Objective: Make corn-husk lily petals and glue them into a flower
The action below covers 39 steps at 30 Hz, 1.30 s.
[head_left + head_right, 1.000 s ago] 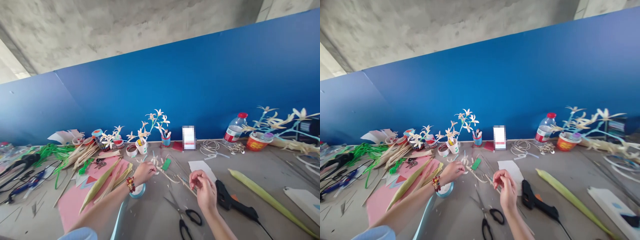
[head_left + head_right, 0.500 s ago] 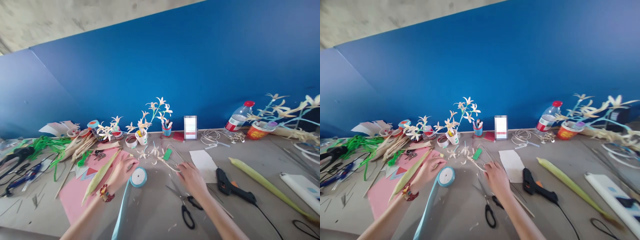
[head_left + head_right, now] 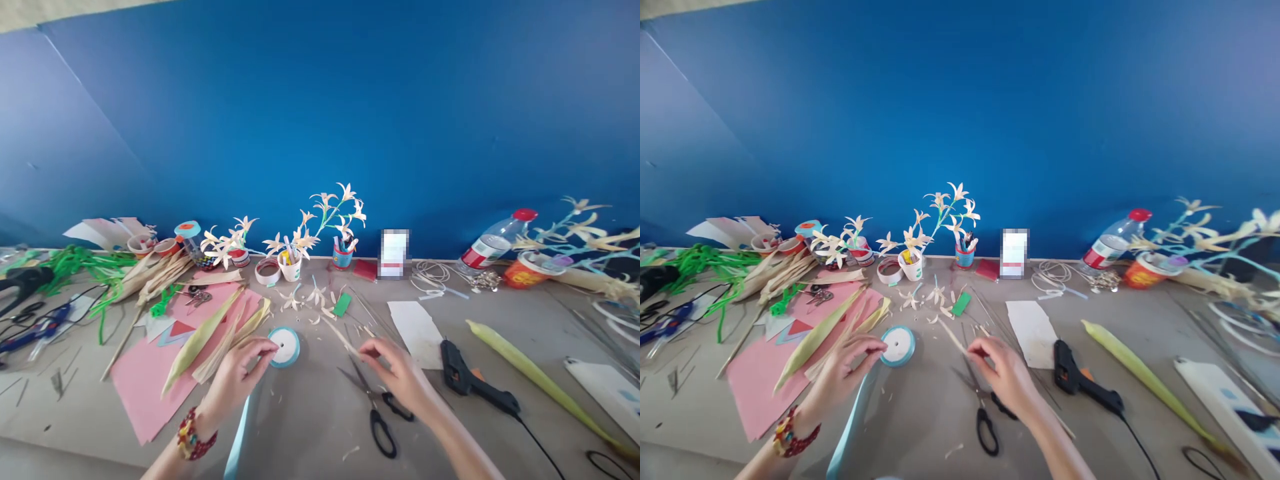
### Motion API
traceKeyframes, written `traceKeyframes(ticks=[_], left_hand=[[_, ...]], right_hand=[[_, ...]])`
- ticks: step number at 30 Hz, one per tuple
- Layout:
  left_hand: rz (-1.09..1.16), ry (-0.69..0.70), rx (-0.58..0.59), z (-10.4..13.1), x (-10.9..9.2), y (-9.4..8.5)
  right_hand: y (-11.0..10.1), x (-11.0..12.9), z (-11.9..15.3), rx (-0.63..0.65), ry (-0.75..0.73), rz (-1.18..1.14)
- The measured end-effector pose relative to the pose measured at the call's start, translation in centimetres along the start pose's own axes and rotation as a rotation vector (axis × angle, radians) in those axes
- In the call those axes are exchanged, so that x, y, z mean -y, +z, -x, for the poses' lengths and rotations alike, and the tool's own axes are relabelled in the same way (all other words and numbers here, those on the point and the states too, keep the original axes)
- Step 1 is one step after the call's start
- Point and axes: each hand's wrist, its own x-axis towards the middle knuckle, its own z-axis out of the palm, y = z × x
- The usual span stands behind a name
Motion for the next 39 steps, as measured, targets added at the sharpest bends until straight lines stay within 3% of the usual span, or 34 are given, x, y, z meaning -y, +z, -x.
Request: traceKeyframes(ticks=[5,11,14,18,23,28,33,39], left_hand=[[-0.155,0.233,0.049,-0.6,-1.2,1.9],[-0.302,0.254,0.159,-0.9,-1.6,2.8],[-0.273,0.228,0.166,-0.7,-1.8,3.1],[-0.275,0.198,0.088,-0.7,-1.5,2.6],[-0.376,0.042,-0.166,-0.6,1.1,-0.1],[-0.496,-0.059,-0.358,0.9,3.6,-1.8],[-0.578,-0.16,-0.355,2.9,3.8,-1.2],[-0.586,-0.274,-0.3,4.9,3.1,-0.1]], right_hand=[[1.5,2.3,1.3,0.117,-0.032,-0.069],[2.2,2.1,2.5,0.165,-0.034,-0.199],[2.1,1.8,2.8,0.15,-0.012,-0.229],[2.0,1.3,3.1,0.077,0.038,-0.2],[1.8,0.0,5.2,-0.071,-0.025,0.043],[2.4,-0.6,7.9,-0.095,-0.079,0.239],[2.6,-1.3,8.4,-0.128,-0.136,0.273],[2.6,-4.1,7.8,-0.205,-0.242,0.339]])
